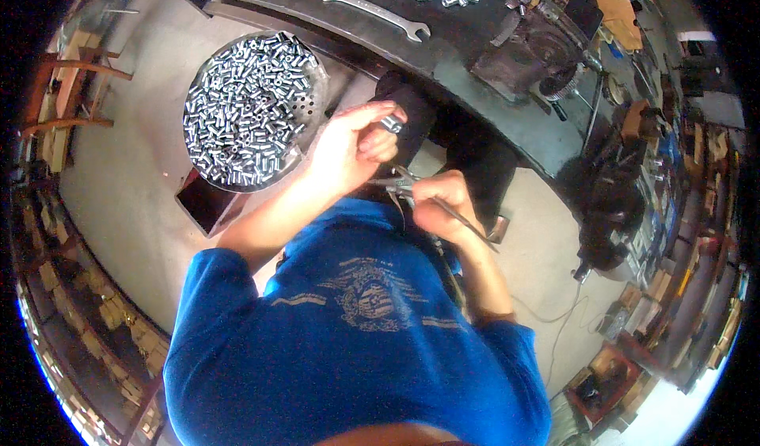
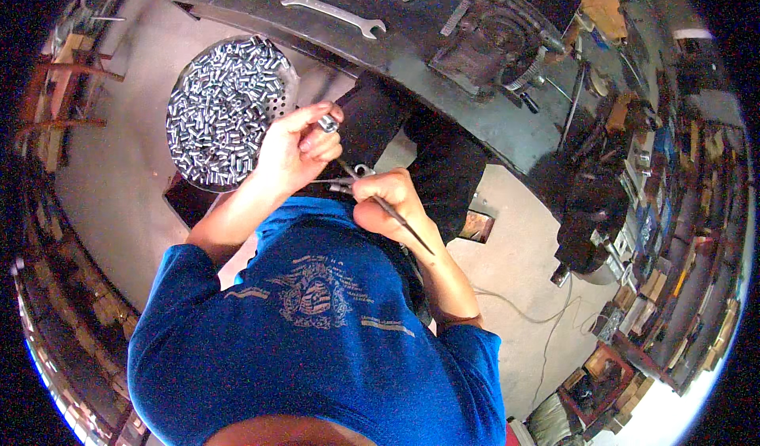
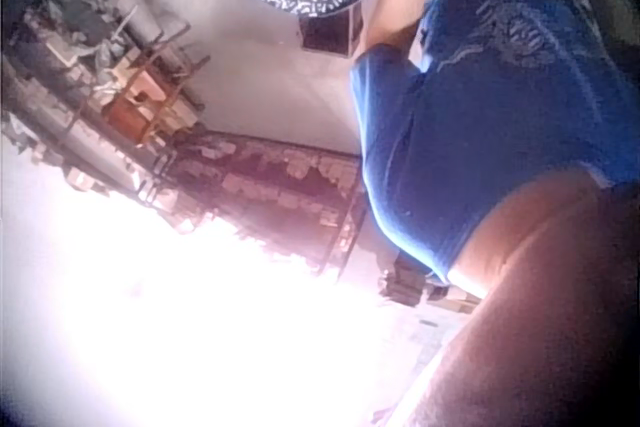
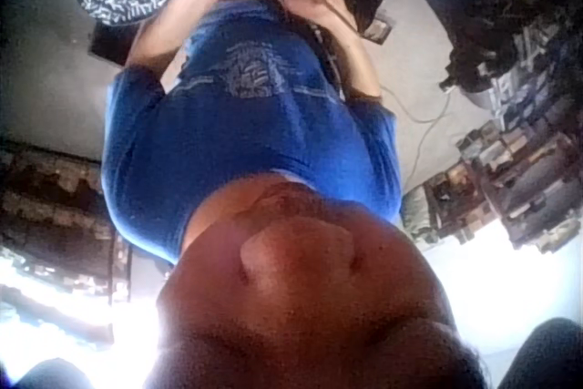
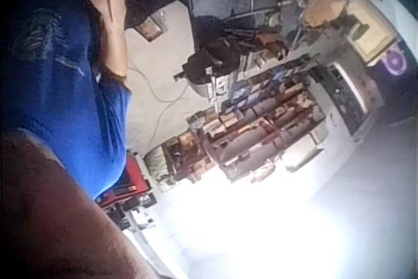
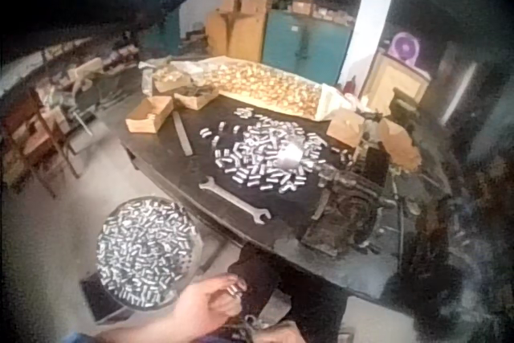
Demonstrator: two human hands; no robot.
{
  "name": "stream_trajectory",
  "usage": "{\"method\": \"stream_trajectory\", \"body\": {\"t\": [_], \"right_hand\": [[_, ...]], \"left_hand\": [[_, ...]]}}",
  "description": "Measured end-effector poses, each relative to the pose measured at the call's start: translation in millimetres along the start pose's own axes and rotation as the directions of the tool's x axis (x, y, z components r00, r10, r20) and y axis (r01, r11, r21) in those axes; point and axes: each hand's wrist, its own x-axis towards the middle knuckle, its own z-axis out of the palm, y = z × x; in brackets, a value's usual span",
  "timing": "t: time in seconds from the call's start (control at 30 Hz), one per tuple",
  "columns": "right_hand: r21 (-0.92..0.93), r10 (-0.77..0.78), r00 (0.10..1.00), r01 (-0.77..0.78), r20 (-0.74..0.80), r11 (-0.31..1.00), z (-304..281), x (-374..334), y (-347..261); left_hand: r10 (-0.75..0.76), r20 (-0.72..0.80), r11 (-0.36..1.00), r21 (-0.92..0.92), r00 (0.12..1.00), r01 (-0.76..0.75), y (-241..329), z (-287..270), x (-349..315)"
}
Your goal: The person repeatedly picks up small cylindrical metal parts from a rotating drum and uses a pair of pliers to manipulate them before placing them on a workbench. The task involves continuous handling of individual metal pieces in a repetitive cycle.
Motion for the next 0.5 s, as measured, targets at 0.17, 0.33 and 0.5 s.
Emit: {"method": "stream_trajectory", "body": {"t": [0.17, 0.33, 0.5], "right_hand": [[0.063, 0.034, 0.94, -0.013, -0.338, 0.998, 0, -9, 1], [0.093, 0.011, 0.944, 0.021, -0.329, 0.995, 5, -6, 0], [-0.003, -0.037, 0.946, 0.038, -0.321, 0.999, 8, -6, 2]], "left_hand": [[0.027, -0.125, 0.927, 0.374, 0.992, 0.022, -3, 0, -17], [0.119, -0.006, 0.789, 0.608, 0.993, -0.091, -9, 7, -22], [0.072, 0.015, 0.791, 0.609, 0.997, -0.066, -5, 5, -18]]}}
